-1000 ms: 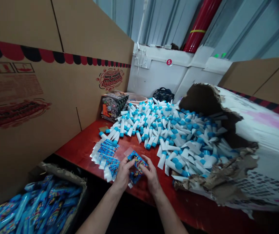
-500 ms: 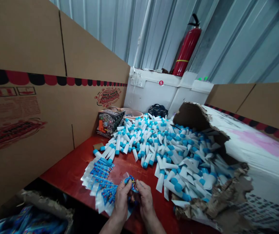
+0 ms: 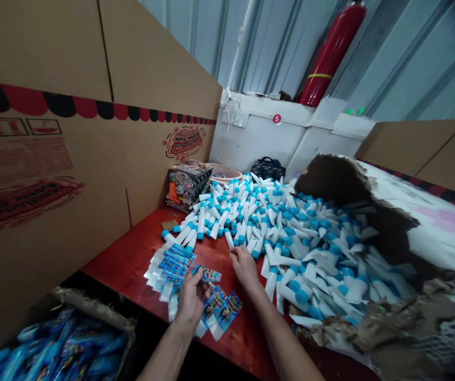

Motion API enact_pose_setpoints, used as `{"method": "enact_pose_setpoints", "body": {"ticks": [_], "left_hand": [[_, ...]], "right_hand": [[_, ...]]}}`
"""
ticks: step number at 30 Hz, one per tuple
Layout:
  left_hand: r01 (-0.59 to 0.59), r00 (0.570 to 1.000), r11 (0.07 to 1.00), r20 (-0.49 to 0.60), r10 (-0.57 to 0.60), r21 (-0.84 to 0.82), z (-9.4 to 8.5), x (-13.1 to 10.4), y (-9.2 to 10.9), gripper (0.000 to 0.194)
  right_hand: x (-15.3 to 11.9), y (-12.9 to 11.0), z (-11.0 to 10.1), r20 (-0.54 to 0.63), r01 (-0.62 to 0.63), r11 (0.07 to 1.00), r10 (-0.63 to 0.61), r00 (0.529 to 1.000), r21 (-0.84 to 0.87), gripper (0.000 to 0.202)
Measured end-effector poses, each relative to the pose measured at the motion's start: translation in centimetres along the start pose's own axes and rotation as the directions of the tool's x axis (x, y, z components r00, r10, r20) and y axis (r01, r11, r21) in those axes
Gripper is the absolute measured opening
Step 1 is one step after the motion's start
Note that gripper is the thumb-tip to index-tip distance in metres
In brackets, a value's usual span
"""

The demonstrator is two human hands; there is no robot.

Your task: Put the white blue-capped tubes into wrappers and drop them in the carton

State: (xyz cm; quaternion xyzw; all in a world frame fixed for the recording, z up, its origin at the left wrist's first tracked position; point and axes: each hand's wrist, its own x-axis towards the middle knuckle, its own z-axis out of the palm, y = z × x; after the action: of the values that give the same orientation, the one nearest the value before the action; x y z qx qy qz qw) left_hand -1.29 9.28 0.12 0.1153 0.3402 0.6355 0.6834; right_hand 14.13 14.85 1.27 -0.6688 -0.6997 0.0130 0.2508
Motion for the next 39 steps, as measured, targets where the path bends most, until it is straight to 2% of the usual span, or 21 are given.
{"method": "enact_pose_setpoints", "body": {"ticks": [2,6,10,14,19,21,22,24,26,28,31,35,39], "left_hand": [[0.03,1.0,0.999,0.001,-0.03,-0.032,-0.2,0.1,0.5,0.029],[0.025,1.0,0.995,-0.009,-0.026,-0.097,-0.9,0.1,1.5,0.029],[0.016,0.998,0.988,-0.057,-0.025,-0.156,-1.7,0.2,2.5,0.027],[0.018,0.999,0.985,-0.039,-0.025,-0.173,-2.3,0.5,2.9,0.018],[-0.001,0.998,0.982,-0.059,-0.01,-0.19,-2.3,0.4,2.8,0.014],[-0.042,0.996,0.982,-0.079,0.028,-0.186,-2.3,0.2,2.8,0.016],[-0.055,0.996,0.982,-0.079,0.041,-0.178,-2.3,0.1,2.8,0.017],[-0.059,0.997,0.984,-0.063,0.049,-0.167,-2.1,-0.1,2.8,0.018],[-0.059,0.997,0.982,-0.058,0.049,-0.181,-1.8,-0.3,2.6,0.018],[-0.051,0.998,0.98,-0.047,0.043,-0.19,-1.4,-0.4,2.3,0.017],[-0.04,0.999,0.985,0.002,0.04,-0.166,-0.7,-0.7,1.5,0.017],[-0.034,0.999,0.988,0.037,0.04,-0.151,-0.1,-1.2,0.4,0.018],[-0.062,0.997,0.986,0.034,0.068,-0.152,0.2,-1.6,-0.2,0.019]], "right_hand": [[2.3,0.1,0.6,0.008,-0.01,0.988,0.011,1.0,-0.157,0.023],[5.0,0.0,2.5,0.043,-0.019,0.967,0.03,0.999,-0.253,0.02],[5.4,-0.1,3.5,0.093,0.016,0.957,0.012,0.996,-0.288,0.019],[4.4,-0.6,3.7,0.128,0.055,0.965,-0.022,0.992,-0.257,0.019],[1.7,-1.4,2.6,0.167,0.028,0.99,-0.005,0.986,-0.135,0.021],[-0.3,-1.6,1.2,0.146,-0.012,0.998,0.004,0.989,0.055,0.027],[-1.5,-1.7,0.4,0.121,-0.036,0.975,0.009,0.993,0.221,0.029],[-4.2,-1.9,-1.5,0.08,-0.067,0.846,0.029,0.996,0.528,0.031],[-6.9,-2.2,-3.2,0.075,-0.07,0.755,0.028,0.997,0.652,0.03],[-9.2,-2.3,-4.4,0.068,-0.047,0.744,0.001,0.998,0.666,0.027],[-11.4,-2.0,-5.1,0.024,0.023,0.796,-0.048,0.999,0.605,0.022],[-12.8,-1.3,-5.3,-0.03,0.089,0.84,-0.087,0.996,0.535,0.022],[-13.4,-1.1,-5.6,-0.037,0.083,0.849,-0.075,0.996,0.522,0.024]]}}
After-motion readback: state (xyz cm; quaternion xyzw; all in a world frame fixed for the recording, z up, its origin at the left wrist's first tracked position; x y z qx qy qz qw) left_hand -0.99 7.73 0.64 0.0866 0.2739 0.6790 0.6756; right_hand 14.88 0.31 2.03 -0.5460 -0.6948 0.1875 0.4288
